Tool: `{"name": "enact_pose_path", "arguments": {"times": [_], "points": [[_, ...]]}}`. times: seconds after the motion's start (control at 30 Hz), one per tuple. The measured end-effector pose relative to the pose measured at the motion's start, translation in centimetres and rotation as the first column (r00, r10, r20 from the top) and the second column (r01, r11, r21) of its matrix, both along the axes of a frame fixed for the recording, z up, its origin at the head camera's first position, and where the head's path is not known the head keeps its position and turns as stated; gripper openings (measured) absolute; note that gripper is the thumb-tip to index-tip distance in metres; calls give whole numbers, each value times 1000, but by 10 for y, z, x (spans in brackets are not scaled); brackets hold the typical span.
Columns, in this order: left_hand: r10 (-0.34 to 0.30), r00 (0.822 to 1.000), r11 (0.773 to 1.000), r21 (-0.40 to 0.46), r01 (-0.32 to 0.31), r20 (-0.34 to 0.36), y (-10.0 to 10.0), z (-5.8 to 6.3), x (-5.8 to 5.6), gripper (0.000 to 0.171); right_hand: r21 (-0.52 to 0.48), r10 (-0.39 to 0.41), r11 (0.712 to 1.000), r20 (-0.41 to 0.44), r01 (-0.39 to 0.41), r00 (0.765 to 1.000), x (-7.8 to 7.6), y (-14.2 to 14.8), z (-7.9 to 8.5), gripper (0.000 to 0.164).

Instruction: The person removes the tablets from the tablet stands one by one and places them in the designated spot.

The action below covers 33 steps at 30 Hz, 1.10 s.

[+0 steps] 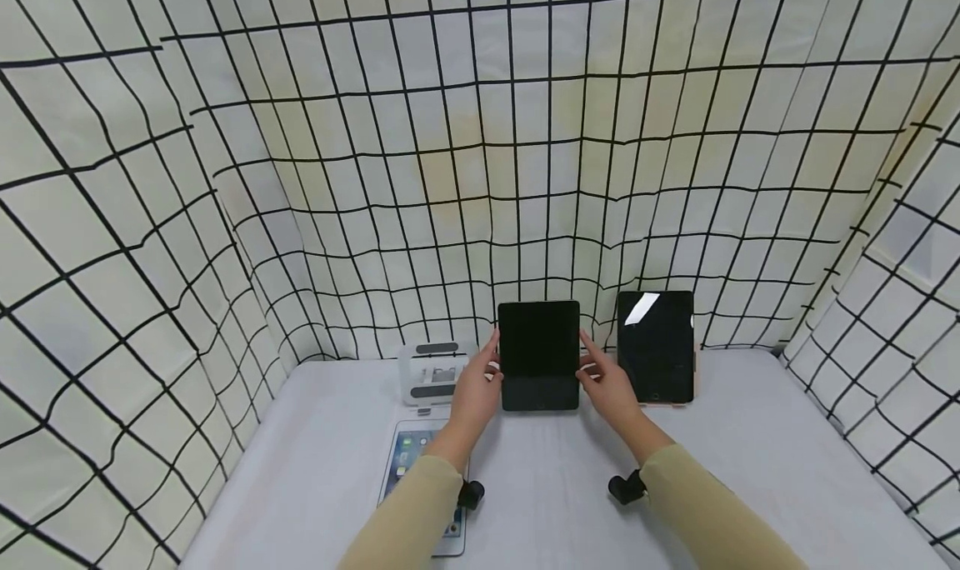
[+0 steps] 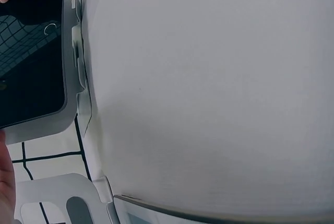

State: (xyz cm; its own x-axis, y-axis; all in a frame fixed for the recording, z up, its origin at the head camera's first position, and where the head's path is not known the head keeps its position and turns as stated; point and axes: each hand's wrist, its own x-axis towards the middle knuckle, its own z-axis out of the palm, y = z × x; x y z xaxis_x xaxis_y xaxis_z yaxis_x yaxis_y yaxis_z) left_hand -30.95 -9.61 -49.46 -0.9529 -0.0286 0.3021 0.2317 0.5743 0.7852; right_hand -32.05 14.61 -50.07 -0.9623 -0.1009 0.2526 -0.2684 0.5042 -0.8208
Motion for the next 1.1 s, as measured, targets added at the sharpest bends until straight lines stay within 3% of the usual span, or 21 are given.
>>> {"name": "enact_pose_path", "arguments": {"times": [0.47, 0.73, 1.1], "points": [[-46, 999, 998, 46, 47, -13, -7, 5, 15, 74, -44, 32, 999, 18, -31, 999, 9, 2, 4, 76], [-66, 997, 996, 69, 64, 38, -4, 9, 23, 77, -13, 30, 999, 48, -29, 998, 14, 8, 6, 76], [-129, 988, 984, 131, 117, 87, -11, 12, 35, 78, -66, 81, 995, 114, -74, 990, 22, 10, 7, 79]]}}
